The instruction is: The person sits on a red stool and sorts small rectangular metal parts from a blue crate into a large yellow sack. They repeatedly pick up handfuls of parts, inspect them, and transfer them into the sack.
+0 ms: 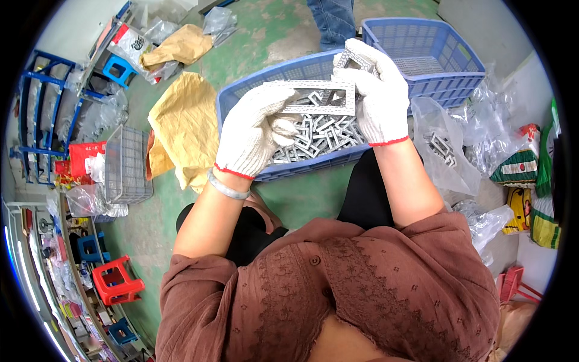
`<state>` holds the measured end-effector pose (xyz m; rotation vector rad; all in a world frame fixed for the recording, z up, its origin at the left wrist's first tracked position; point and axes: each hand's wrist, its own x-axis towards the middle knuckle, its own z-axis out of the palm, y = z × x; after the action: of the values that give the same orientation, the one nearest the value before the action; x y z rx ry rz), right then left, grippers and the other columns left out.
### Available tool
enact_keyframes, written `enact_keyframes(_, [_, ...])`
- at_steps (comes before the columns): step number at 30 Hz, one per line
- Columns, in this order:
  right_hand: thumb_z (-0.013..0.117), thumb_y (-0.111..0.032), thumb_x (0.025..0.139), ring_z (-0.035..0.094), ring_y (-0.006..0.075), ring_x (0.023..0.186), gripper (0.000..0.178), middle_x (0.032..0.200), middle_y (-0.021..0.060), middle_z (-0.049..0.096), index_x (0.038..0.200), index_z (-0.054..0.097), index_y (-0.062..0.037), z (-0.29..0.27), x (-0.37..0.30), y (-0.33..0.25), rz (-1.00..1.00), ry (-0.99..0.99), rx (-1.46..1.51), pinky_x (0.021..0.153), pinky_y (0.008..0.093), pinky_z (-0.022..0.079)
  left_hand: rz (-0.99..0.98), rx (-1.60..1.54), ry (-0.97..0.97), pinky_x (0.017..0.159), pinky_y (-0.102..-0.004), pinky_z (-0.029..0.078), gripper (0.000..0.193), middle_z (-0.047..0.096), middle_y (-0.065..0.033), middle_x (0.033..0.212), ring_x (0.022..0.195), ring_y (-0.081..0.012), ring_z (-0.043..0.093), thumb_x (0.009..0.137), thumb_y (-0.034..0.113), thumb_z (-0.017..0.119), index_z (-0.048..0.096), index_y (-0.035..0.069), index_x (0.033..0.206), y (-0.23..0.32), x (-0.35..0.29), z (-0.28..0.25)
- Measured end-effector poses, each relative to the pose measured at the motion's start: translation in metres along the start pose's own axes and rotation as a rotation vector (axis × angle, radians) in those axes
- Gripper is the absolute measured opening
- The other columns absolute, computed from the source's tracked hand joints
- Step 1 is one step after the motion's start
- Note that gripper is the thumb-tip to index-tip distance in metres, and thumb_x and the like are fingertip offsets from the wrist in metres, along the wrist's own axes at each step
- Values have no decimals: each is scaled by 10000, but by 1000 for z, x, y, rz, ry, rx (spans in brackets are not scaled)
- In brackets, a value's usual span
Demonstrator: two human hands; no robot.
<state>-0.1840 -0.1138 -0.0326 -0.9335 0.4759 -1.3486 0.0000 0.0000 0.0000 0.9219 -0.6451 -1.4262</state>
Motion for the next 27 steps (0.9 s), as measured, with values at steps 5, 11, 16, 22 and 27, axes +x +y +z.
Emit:
enact_keyframes(5, [717,60,763,660,165,936,449,1047,105,692,1206,644,37,2,0,-1,-11,0,13,820,283,550,16,-3,21,566,-269,442,266,670,-193,1141,769,-216,601,965,143,585,621,-17,1175,0,0,5])
enact_keyframes(11, [719,63,757,653,157,946,461,1059,103,688,1210,643,36,0,-2,-2,-17,-10,-12,831,275,538,16,-19,47,487,-254,444,217,671,-111,967,665,-167,635,975,124,574,649,0,1135,-5,-1,8])
enact_keyframes(16, [676,84,782,667,192,941,473,1063,141,689,1248,598,66,4,-5,-5,-62,-8,-86,830,298,551,40,55,116,488,-252,457,190,670,-93,939,626,-150,635,940,113,638,647,15,1103,-2,-5,16])
enact_keyframes(22, [661,101,797,672,211,931,491,1063,158,685,1277,563,75,7,-6,-4,-86,8,-72,817,312,560,181,211,116,590,-262,543,183,693,-106,966,690,-170,677,917,91,680,624,7,1070,-9,-3,15])
enact_keyframes(27, [662,96,801,676,208,914,497,1062,155,684,1286,559,66,13,-11,-8,-59,19,-7,782,305,566,274,217,120,738,-282,586,209,688,-129,990,821,-178,700,909,25,675,595,-27,1095,-17,-7,22])
